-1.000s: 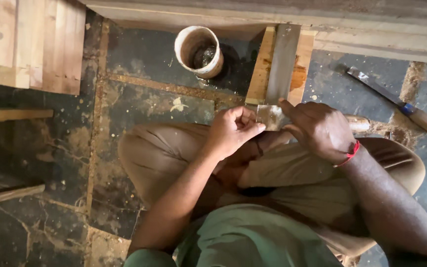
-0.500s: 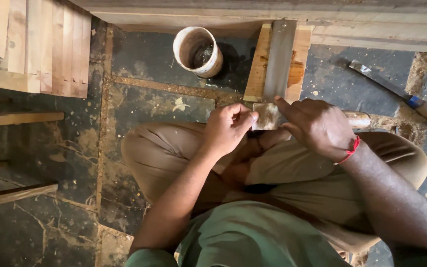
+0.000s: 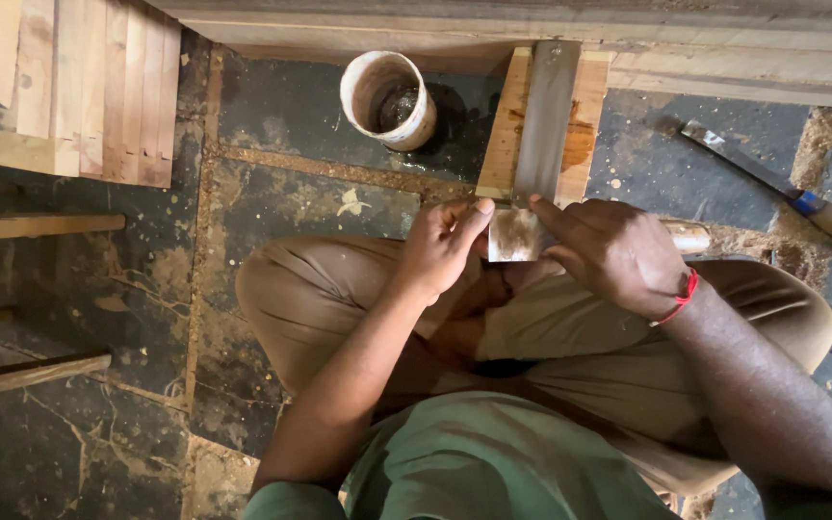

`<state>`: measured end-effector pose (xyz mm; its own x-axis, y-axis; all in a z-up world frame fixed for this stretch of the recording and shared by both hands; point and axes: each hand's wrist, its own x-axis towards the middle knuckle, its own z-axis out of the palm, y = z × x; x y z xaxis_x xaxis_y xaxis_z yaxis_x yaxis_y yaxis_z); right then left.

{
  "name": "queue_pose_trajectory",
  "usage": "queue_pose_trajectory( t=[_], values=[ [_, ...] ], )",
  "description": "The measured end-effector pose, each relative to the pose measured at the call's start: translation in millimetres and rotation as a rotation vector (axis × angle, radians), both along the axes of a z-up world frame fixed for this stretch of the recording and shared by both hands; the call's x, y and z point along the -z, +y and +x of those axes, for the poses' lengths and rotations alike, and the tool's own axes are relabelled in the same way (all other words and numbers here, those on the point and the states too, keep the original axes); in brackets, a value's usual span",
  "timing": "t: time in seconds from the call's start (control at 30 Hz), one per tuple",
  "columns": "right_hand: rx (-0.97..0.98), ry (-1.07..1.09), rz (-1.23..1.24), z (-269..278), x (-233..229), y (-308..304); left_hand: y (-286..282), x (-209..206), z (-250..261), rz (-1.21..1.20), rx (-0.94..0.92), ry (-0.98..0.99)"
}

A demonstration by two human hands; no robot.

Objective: The person sits on the floor and sharpens a chisel and a scraper on a sharpening stone. They repeatedly apply water from a cup to the stone and rub the tool blades against it in a back-and-forth motion, occasionally inspecting the edges.

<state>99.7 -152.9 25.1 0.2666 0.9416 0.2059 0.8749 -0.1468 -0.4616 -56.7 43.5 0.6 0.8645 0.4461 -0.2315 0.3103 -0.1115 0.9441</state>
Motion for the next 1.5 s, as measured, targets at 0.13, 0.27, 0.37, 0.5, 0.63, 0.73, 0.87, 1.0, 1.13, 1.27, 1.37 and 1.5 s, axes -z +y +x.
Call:
queue_pose_trajectory(
  t=[0.13, 0.27, 0.37, 0.5, 0.63, 0.73, 0.87, 1.0, 1.13, 1.27, 1.37, 1.5],
  values=[
    [-0.008, 0.049, 0.035, 1.8, 1.7, 0.0, -3.3, 6.5, -1.0, -0.465, -0.045, -0.105],
    [-0.009, 0.08, 0.056, 3.7, 4.8, -2.5, -6.0, 11.3, -3.7, -0.472, -0.037, -0.139],
    [-0.008, 0.1, 0.047, 5.4, 7.7, -3.3, -6.1, 12.6, -5.9, -0.49, -0.019, -0.16],
    [-0.028, 0.139, 0.065, 7.2, 11.0, -3.3, -5.3, 10.5, -9.2, -0.342, 0.019, -0.179],
    [-0.03, 0.132, 0.054, 8.0, 11.3, -3.6, -2.6, 5.0, -14.4, -0.215, 0.089, -0.161],
    [-0.03, 0.116, 0.056, 7.6, 9.1, -4.2, 1.7, 0.9, -19.3, -0.325, 0.15, -0.209],
    [-0.025, 0.118, 0.094, 5.2, 4.6, -5.6, 7.7, -2.7, -24.3, -0.376, 0.25, -0.228],
    [-0.025, 0.11, 0.084, 3.3, 1.3, -5.8, 11.9, -7.6, -24.2, -0.38, 0.318, -0.269],
    [-0.047, 0.126, 0.103, 3.3, 0.1, -5.6, 13.8, -17.9, -21.8, -0.354, 0.357, -0.237],
    [-0.124, 0.184, 0.202, 3.1, 1.9, -6.3, 14.3, -26.4, -19.7, -0.389, 0.346, -0.149],
    [-0.174, 0.312, 0.197, 1.2, 7.6, -5.8, 15.3, -27.0, -19.8, -0.391, 0.382, -0.181],
    [-0.228, 0.417, 0.124, 3.5, 17.1, -7.2, 13.6, -23.2, -17.9, -0.396, 0.375, -0.128]
  ],
)
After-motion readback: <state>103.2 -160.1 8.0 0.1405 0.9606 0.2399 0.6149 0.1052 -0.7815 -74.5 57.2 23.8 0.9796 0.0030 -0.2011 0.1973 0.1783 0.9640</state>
